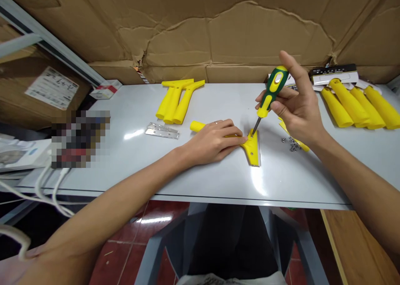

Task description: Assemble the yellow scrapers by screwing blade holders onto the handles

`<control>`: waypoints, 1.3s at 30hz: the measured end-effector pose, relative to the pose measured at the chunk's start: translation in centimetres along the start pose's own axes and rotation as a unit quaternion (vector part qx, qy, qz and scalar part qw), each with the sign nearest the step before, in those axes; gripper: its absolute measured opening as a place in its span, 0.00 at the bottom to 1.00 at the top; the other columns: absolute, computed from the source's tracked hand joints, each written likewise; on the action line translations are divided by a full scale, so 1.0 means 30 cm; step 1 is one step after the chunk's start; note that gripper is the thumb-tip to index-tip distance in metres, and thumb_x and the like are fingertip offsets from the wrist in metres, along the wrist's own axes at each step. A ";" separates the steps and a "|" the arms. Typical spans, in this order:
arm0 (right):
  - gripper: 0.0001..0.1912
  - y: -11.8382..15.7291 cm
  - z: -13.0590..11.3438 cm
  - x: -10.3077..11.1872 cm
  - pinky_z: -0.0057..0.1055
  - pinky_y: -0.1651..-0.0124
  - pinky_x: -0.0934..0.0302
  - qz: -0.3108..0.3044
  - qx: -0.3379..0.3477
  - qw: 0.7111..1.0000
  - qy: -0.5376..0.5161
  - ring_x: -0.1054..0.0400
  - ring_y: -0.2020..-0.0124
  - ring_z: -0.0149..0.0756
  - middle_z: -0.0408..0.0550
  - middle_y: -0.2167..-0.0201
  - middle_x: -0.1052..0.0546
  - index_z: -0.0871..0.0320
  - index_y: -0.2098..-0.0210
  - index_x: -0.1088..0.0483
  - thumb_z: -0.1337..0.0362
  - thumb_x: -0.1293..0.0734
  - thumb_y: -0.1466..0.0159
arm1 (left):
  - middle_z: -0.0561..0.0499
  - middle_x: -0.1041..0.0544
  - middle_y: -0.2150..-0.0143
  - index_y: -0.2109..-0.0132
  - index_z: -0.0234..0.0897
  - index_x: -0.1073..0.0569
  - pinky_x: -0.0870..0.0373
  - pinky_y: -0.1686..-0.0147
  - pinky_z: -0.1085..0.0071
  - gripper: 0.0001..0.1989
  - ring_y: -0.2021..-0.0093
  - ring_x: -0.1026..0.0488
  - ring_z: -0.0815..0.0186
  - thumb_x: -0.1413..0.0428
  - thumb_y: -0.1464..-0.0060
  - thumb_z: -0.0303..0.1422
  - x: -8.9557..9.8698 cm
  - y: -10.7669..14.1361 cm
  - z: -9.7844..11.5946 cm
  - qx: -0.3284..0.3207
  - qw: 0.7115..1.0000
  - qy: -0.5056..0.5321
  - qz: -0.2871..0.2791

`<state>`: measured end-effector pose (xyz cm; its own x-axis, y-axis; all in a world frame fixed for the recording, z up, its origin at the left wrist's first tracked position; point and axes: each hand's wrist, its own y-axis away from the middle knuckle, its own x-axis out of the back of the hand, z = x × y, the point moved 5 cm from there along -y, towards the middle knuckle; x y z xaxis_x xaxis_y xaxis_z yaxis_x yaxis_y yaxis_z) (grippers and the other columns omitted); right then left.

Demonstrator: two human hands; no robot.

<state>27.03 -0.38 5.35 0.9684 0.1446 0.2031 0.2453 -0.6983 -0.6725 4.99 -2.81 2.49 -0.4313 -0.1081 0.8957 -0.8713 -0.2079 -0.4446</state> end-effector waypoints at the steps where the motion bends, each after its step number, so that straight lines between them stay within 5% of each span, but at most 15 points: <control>1: 0.41 0.000 0.001 -0.001 0.53 0.43 0.18 -0.003 -0.001 1.000 0.002 0.20 0.49 0.45 0.44 0.42 0.23 0.28 0.25 0.41 0.54 0.24 0.32 | 0.46 0.15 0.49 0.42 0.39 0.21 0.25 0.55 0.63 0.13 0.52 0.25 0.60 0.48 0.25 0.32 0.000 0.000 0.001 -0.002 1.000 0.000 0.002; 11: 0.36 -0.003 -0.051 -0.022 0.50 0.42 0.19 -0.037 -0.006 0.999 -0.031 0.20 0.50 0.42 0.42 0.48 0.24 0.29 0.29 0.38 0.62 0.26 0.30 | 0.48 0.15 0.50 0.43 0.38 0.21 0.25 0.57 0.64 0.12 0.54 0.27 0.60 0.46 0.26 0.31 0.006 -0.003 0.009 -0.011 1.000 -0.006 0.019; 15: 0.33 -0.006 -0.056 -0.016 0.49 0.45 0.20 -0.032 -0.022 0.999 -0.011 0.20 0.55 0.43 0.43 0.52 0.23 0.34 0.32 0.35 0.57 0.23 0.32 | 0.48 0.15 0.49 0.42 0.38 0.21 0.26 0.58 0.64 0.12 0.53 0.26 0.60 0.47 0.25 0.31 0.005 -0.002 0.007 -0.009 1.000 -0.012 0.015; 21: 0.39 -0.005 -0.061 -0.008 0.44 0.55 0.23 0.003 0.001 0.995 0.101 0.24 0.63 0.41 0.44 0.51 0.23 0.32 0.34 0.34 0.47 0.17 0.41 | 0.46 0.16 0.49 0.42 0.39 0.21 0.25 0.56 0.63 0.13 0.52 0.26 0.60 0.47 0.25 0.31 0.001 0.000 0.007 -0.005 1.000 -0.012 0.004; 29: 0.34 0.032 -0.113 -0.035 0.41 0.65 0.27 0.118 -0.018 0.967 0.226 0.29 0.70 0.39 0.43 0.64 0.24 0.40 0.36 0.35 0.50 0.20 0.37 | 0.45 0.17 0.52 0.42 0.36 0.21 0.23 0.54 0.63 0.12 0.53 0.27 0.60 0.46 0.26 0.30 0.003 0.000 0.011 0.002 1.000 0.005 0.011; 39: 0.31 0.028 -0.111 -0.055 0.49 0.55 0.22 0.079 0.023 0.971 0.224 0.23 0.59 0.45 0.49 0.48 0.22 0.38 0.31 0.37 0.51 0.27 0.30 | 0.47 0.16 0.49 0.41 0.39 0.22 0.26 0.56 0.64 0.15 0.52 0.26 0.60 0.49 0.26 0.27 0.004 -0.004 0.004 0.008 1.000 -0.010 -0.012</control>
<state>25.48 -3.53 6.83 0.8802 -0.2887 0.3768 0.1068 -0.6529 -0.7498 5.08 -2.92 2.64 -0.4047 -0.1225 0.9062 -0.8777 -0.2262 -0.4225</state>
